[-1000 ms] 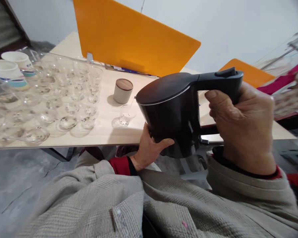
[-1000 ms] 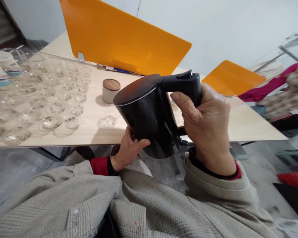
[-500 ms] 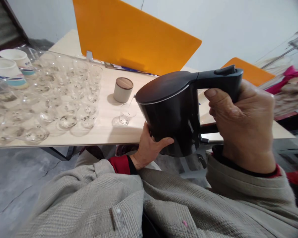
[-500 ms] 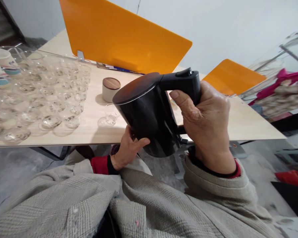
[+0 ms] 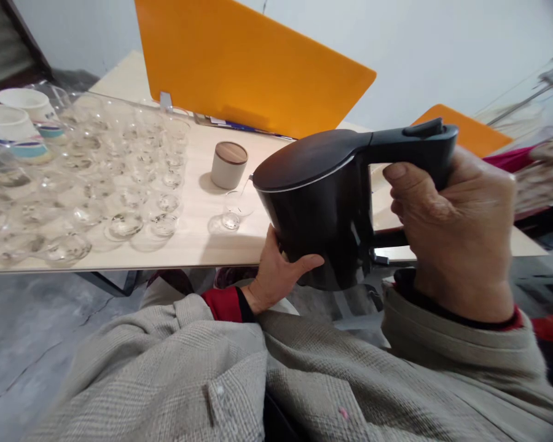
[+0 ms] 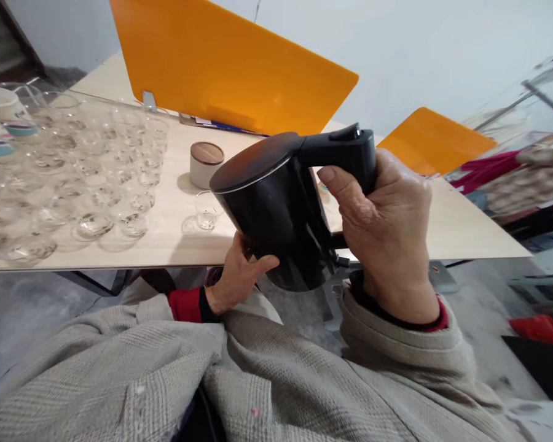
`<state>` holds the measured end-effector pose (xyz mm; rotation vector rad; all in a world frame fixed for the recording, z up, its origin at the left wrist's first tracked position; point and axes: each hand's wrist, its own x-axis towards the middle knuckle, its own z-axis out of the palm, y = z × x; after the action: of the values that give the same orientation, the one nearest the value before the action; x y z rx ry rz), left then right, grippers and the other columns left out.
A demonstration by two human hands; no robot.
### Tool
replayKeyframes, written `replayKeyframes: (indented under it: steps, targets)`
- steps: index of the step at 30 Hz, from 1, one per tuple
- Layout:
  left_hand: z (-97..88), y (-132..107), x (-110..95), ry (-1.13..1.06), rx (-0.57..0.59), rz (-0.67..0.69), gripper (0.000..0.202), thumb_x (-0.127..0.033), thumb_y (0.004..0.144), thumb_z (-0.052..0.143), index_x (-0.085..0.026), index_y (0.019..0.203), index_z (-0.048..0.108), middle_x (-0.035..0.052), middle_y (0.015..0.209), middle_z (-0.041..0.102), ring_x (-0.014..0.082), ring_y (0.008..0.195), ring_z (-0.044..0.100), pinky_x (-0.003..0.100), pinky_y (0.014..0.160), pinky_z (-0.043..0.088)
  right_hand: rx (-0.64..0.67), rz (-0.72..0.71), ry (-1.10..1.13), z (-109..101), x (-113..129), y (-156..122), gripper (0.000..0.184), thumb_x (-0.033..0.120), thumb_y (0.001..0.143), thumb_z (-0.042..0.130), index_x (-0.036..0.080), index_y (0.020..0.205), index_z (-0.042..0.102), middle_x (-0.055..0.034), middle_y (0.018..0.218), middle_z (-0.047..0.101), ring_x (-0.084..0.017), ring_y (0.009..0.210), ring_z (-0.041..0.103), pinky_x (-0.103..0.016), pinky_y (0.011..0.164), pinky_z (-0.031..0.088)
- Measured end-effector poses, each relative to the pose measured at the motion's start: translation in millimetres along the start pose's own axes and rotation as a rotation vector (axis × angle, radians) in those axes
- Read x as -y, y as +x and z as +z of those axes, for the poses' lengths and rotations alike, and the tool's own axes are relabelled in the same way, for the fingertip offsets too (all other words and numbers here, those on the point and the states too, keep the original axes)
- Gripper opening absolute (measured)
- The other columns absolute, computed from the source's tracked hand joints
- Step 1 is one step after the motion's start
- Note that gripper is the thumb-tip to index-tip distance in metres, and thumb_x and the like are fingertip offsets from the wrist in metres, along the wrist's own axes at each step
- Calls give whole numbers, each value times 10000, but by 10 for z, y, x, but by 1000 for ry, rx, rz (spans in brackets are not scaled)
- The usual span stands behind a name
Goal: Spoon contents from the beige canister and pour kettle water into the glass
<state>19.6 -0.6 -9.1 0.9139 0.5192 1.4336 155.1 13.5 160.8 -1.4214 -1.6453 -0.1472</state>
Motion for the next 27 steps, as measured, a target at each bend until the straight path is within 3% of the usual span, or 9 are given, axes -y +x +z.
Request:
replayKeyframes:
  steps: [11, 19, 27]
  targets:
    - [-6, -11, 15, 88, -4, 4, 1046, -773, 681, 919, -224, 1460, 487, 178, 1529, 644, 365, 1460, 595, 606, 1291, 405, -8, -7, -8, -15, -14, -10, 384, 500, 885, 733, 229, 690, 542, 73, 580, 468, -104, 546, 398, -311, 562, 291]
    - [-13, -7, 7, 86, 4, 8, 1023, -751, 680, 933, -234, 1451, 503, 165, 1517, 652, 355, 1435, 610, 602, 1273, 423, -22, -7, 13, -25, -8, -37, 388, 506, 890, 746, 228, 697, 556, 68, 566, 496, -103, 518, 410, -311, 538, 294]
    - [-38, 66, -74, 261, -32, 30, 1021, -694, 633, 981, -222, 1425, 543, 151, 1409, 697, 369, 1353, 646, 591, 1184, 507, -151, 35, 176, -10, -173, -149, 388, 518, 922, 753, 236, 727, 573, 72, 564, 485, -96, 476, 416, -284, 461, 278]
